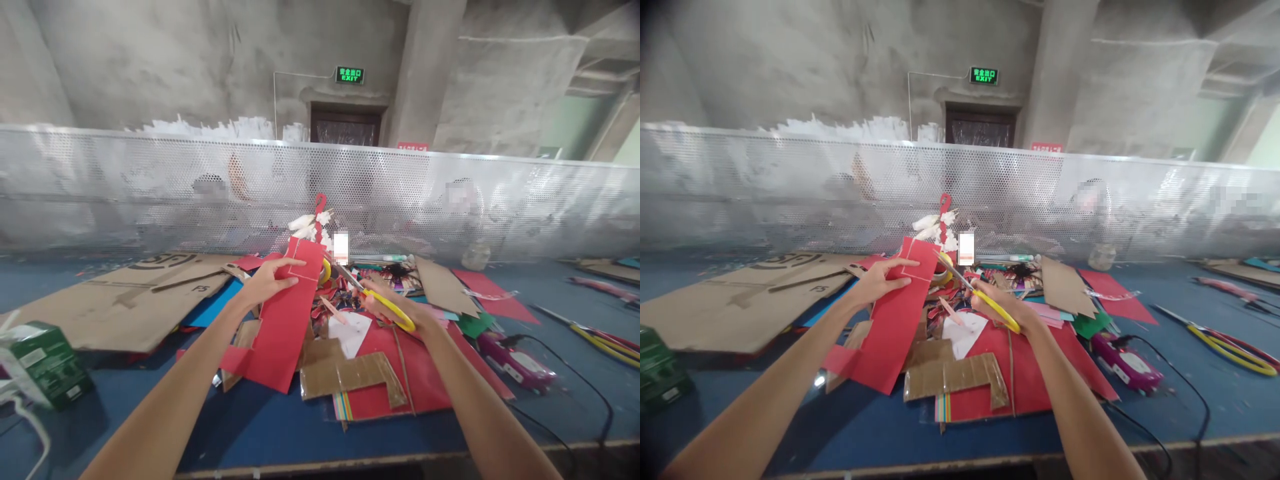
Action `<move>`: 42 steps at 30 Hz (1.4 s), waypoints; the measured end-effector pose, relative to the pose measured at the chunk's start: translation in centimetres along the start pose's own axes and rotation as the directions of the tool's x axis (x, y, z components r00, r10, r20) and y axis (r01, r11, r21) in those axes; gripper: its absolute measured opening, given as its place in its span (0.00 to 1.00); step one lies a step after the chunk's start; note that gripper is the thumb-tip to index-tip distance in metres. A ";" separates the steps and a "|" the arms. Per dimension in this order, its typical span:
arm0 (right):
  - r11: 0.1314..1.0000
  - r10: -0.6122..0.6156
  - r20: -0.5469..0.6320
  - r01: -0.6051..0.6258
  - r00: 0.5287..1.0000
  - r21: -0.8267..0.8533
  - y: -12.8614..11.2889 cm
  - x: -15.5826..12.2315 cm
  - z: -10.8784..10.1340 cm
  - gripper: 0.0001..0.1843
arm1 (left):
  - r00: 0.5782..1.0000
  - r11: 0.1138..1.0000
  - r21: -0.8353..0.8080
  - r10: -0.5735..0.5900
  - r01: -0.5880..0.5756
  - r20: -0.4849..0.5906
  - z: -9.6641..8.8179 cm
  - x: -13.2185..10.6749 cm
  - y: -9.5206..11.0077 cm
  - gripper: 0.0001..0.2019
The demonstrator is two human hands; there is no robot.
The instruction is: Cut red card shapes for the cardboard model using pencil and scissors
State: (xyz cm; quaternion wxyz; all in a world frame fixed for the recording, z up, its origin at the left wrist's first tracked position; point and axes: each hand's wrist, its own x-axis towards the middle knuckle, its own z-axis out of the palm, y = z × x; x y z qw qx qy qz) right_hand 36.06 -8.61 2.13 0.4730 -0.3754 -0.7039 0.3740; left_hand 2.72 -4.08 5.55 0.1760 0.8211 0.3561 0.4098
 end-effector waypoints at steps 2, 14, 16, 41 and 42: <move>0.990 -0.001 0.157 0.023 0.988 -0.140 -0.6 -0.5 -0.7 0.20 | 1.000 1.000 0.021 -0.005 0.006 -0.024 -0.1 0.0 0.1 0.20; 0.895 0.130 0.413 0.073 0.901 -0.440 -2.1 -0.8 -2.2 0.23 | 0.998 0.997 0.061 0.038 -0.040 0.045 0.0 -0.1 -0.3 0.21; 0.870 0.165 0.444 0.082 0.881 -0.486 -2.1 -0.8 -2.3 0.25 | 0.998 0.998 0.059 0.027 -0.030 0.058 -0.1 -0.1 -0.3 0.21; 0.879 0.272 0.509 0.004 0.817 -0.477 -2.0 -0.5 -0.9 0.31 | 0.986 0.997 0.064 0.019 -0.030 0.164 1.1 -0.2 0.6 0.23; 0.879 0.283 0.505 -0.010 0.815 -0.477 -2.1 -0.6 -0.9 0.31 | 0.986 0.997 0.064 0.022 -0.033 0.167 1.1 -0.2 0.6 0.24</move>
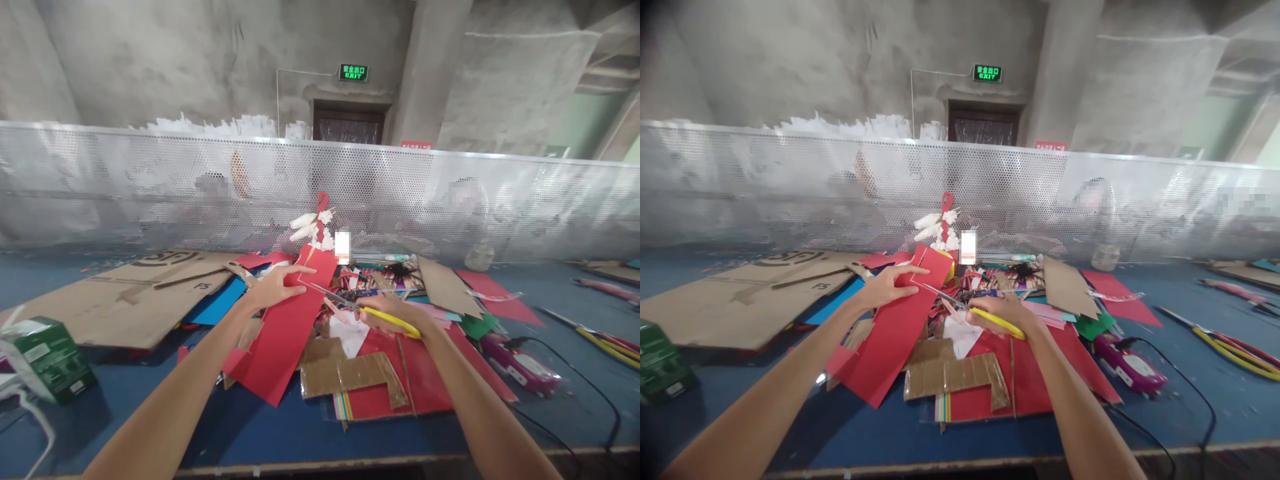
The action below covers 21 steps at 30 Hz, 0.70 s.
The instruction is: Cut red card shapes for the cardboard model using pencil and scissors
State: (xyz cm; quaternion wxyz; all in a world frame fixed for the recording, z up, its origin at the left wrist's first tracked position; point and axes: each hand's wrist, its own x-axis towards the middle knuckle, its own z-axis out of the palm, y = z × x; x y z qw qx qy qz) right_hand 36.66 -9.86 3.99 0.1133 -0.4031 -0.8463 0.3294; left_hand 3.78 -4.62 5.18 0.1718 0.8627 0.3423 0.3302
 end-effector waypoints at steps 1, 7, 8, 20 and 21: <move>1.000 0.008 0.001 -0.008 1.000 0.007 -0.1 0.0 0.0 0.31 | 1.000 1.000 0.000 0.003 -0.003 0.003 0.0 0.0 0.0 0.24; 1.000 0.011 -0.013 -0.011 1.000 0.008 -0.4 -0.1 0.1 0.28 | 1.000 1.000 -0.006 -0.009 0.009 0.006 0.0 -0.1 -0.1 0.24; 1.000 0.008 -0.013 -0.008 1.000 0.001 -0.4 -0.1 0.1 0.28 | 1.000 1.000 -0.007 -0.008 0.008 0.006 0.0 -0.1 -0.1 0.24; 0.999 0.031 -0.019 -0.032 0.999 -0.031 -0.2 0.0 0.1 0.26 | 1.000 1.000 -0.021 -0.005 0.006 0.016 0.1 0.0 -0.2 0.24; 0.999 0.032 -0.023 -0.033 0.999 -0.035 -0.1 0.1 0.1 0.25 | 1.000 1.000 -0.020 -0.004 0.005 0.016 0.0 0.0 -0.1 0.24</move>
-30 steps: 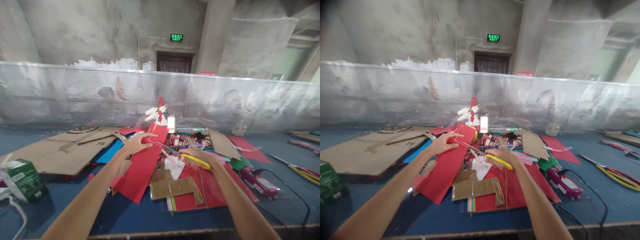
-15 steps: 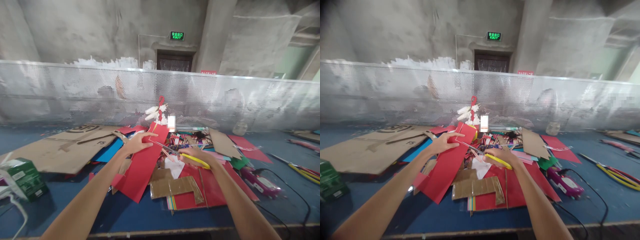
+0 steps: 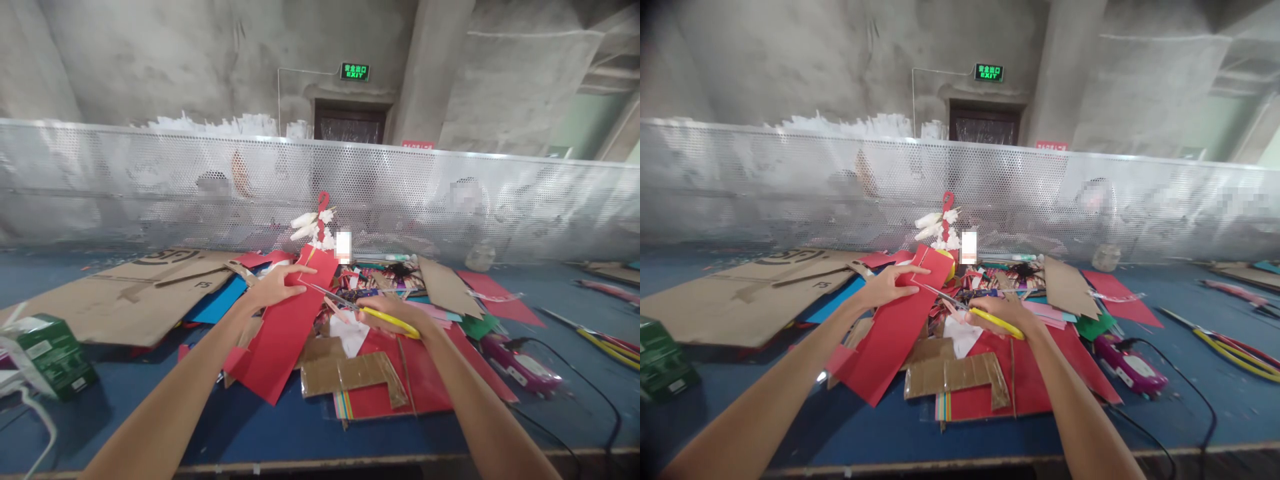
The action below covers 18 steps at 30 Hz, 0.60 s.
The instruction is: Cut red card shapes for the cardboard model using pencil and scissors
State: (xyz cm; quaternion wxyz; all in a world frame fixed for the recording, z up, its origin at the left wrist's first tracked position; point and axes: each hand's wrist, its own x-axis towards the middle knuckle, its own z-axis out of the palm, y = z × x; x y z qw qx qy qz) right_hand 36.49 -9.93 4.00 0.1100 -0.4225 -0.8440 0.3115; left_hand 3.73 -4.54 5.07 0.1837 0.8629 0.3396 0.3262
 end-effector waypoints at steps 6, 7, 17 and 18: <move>1.000 0.022 0.019 -0.022 1.000 -0.005 0.9 0.4 0.1 0.24 | 1.000 1.000 0.013 -0.001 0.001 -0.004 -0.1 0.0 0.1 0.23; 1.000 0.015 0.016 -0.015 1.000 -0.008 1.0 0.4 0.1 0.24 | 1.000 1.000 0.012 0.000 0.000 -0.003 -0.1 0.0 0.0 0.23; 1.000 0.020 0.018 -0.020 1.000 -0.005 0.4 0.2 0.0 0.27 | 1.000 1.000 0.028 0.008 -0.009 0.010 -0.1 0.0 0.1 0.23; 1.000 0.024 0.019 -0.024 1.000 -0.007 0.4 0.2 0.0 0.27 | 1.000 1.000 0.024 0.007 -0.007 0.011 -0.1 0.0 0.2 0.23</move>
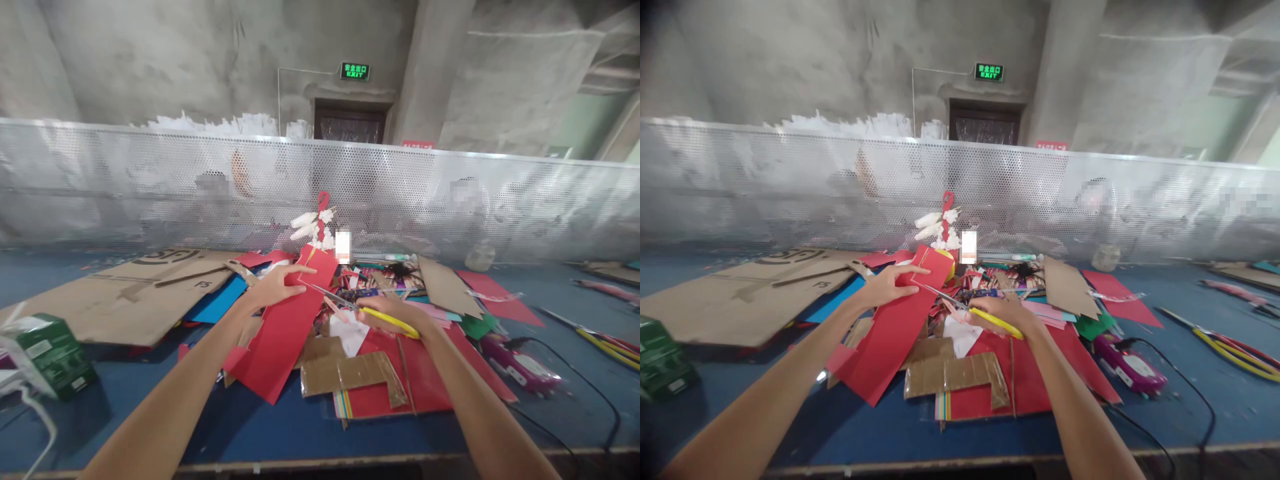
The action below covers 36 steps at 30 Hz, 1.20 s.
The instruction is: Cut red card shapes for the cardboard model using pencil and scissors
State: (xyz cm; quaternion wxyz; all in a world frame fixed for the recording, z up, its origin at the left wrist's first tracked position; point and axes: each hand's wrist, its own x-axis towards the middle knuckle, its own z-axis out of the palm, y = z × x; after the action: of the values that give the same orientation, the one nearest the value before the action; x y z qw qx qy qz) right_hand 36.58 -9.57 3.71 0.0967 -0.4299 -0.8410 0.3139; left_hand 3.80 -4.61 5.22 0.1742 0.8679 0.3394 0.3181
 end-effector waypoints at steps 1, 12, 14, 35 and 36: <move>1.000 0.001 -0.001 -0.001 1.000 -0.004 0.0 0.0 0.0 0.27 | 1.000 1.000 -0.004 -0.001 0.001 -0.001 0.0 0.0 0.0 0.23; 0.995 -0.069 -0.020 0.067 0.997 -0.069 0.4 0.3 0.2 0.23 | 1.000 1.000 -0.005 0.000 0.000 -0.011 0.1 -0.1 -0.1 0.23; 0.996 -0.058 -0.015 0.057 0.998 -0.061 0.3 0.3 0.1 0.24 | 1.000 1.000 -0.006 -0.001 0.001 -0.012 0.1 -0.1 -0.1 0.23; 0.999 -0.005 -0.011 0.005 1.000 -0.041 0.0 0.3 0.2 0.25 | 1.000 1.000 -0.016 0.008 -0.009 -0.013 0.1 0.0 -0.5 0.23; 0.999 -0.011 -0.017 0.010 1.000 -0.051 0.1 0.3 0.2 0.25 | 1.000 1.000 -0.016 0.009 -0.009 -0.015 0.2 0.0 -0.4 0.23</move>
State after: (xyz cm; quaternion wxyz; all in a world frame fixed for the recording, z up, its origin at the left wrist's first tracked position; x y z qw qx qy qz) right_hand 36.36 -9.39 3.51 0.0945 -0.4303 -0.8502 0.2882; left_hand 3.67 -4.33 4.86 0.1772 0.8657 0.3342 0.3279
